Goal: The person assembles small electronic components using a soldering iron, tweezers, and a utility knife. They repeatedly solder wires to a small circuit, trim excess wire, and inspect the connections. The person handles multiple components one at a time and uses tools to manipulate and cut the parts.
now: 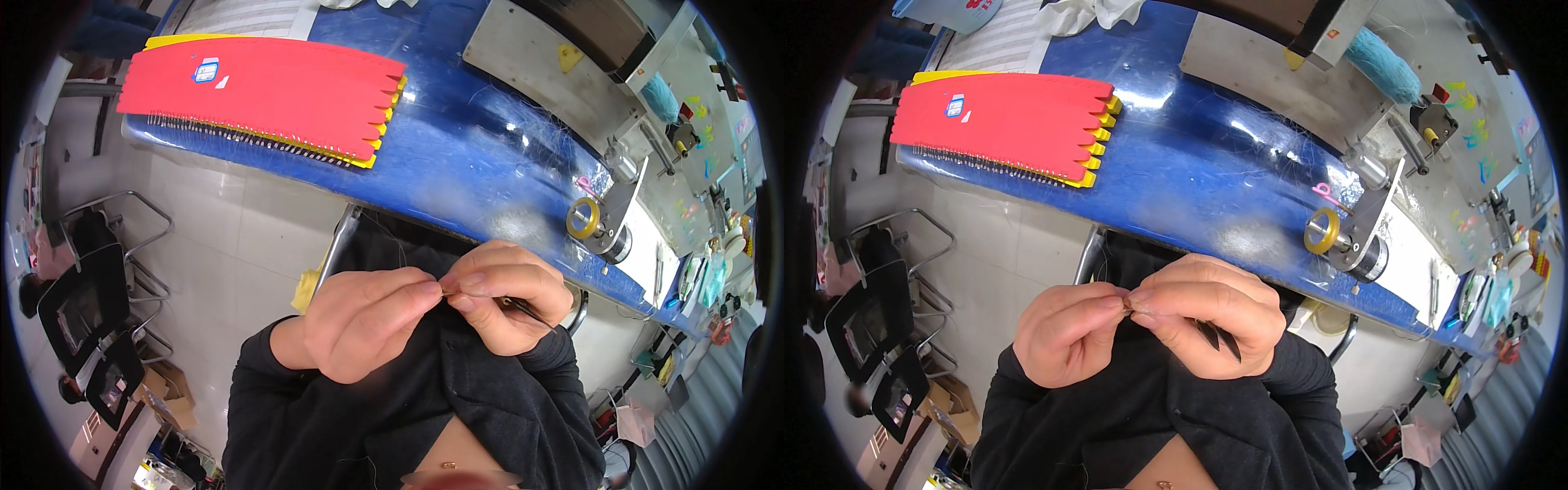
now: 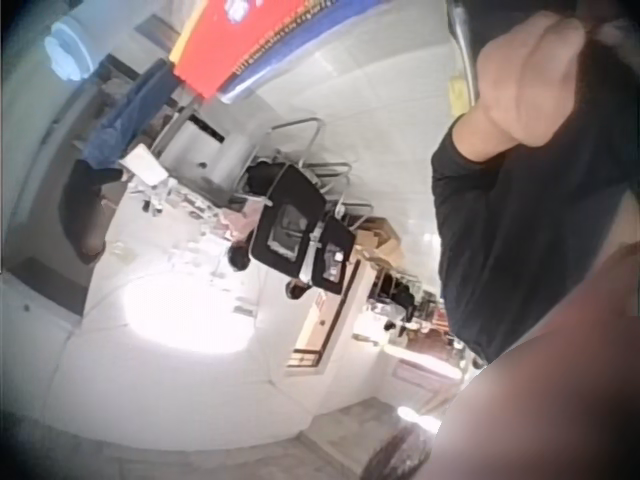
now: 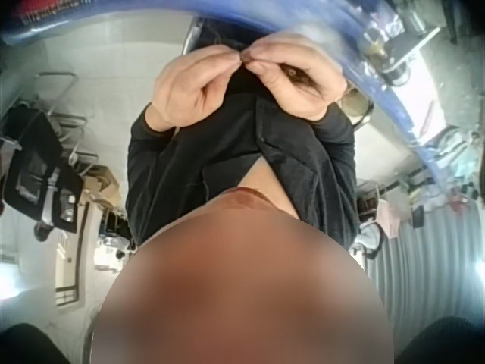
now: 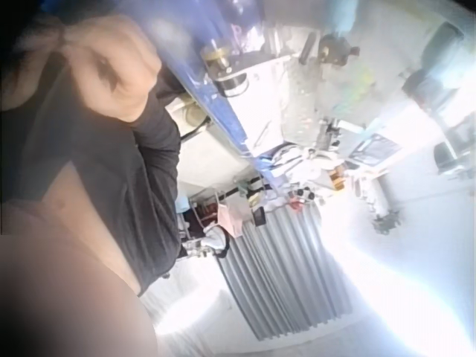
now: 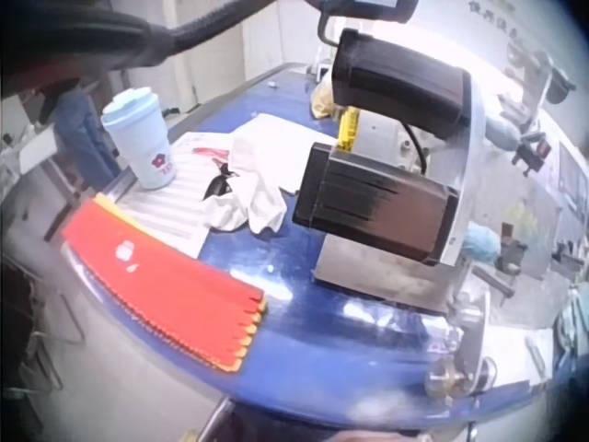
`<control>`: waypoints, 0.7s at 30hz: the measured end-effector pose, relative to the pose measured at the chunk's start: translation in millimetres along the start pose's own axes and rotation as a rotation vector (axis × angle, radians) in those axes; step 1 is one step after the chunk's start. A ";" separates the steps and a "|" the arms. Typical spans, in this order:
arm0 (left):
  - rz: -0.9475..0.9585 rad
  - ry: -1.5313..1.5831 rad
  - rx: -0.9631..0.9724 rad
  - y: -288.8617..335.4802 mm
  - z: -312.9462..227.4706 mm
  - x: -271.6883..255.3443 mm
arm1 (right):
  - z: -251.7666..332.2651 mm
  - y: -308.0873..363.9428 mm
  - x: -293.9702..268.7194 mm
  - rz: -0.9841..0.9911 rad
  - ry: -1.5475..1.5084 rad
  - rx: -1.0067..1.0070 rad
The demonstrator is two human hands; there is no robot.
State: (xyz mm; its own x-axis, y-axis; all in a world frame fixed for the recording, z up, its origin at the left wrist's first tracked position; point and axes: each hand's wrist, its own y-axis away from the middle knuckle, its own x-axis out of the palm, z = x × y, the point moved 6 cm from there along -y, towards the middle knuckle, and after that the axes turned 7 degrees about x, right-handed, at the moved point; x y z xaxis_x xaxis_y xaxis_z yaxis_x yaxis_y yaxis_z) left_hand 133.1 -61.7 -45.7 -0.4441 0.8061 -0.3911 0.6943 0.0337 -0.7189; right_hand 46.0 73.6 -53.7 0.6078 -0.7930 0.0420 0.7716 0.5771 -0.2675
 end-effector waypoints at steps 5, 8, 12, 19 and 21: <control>0.028 -0.016 0.016 -1.0 -2.3 1.5 | 1.7 2.2 -0.5 0.021 0.057 -0.035; 0.035 0.007 -0.001 -1.3 -1.9 2.2 | 1.9 2.9 -2.3 0.029 0.063 -0.053; 0.029 0.017 -0.020 -1.3 -2.4 3.1 | 1.9 3.1 -3.1 0.035 0.077 -0.090; 0.054 0.134 -0.147 -2.4 1.5 5.0 | 1.6 4.9 -3.2 -0.023 0.044 -0.166; 0.049 0.179 -0.197 -1.8 3.5 6.0 | 1.9 6.0 -2.8 -0.023 0.066 -0.179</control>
State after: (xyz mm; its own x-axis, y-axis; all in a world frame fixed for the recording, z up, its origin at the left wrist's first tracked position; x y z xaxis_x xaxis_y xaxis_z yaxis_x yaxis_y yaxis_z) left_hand 127.1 -59.0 -48.8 -0.3121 0.9005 -0.3027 0.8173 0.0920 -0.5688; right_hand 49.2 79.7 -53.6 0.5719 -0.8202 -0.0112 0.7360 0.5191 -0.4346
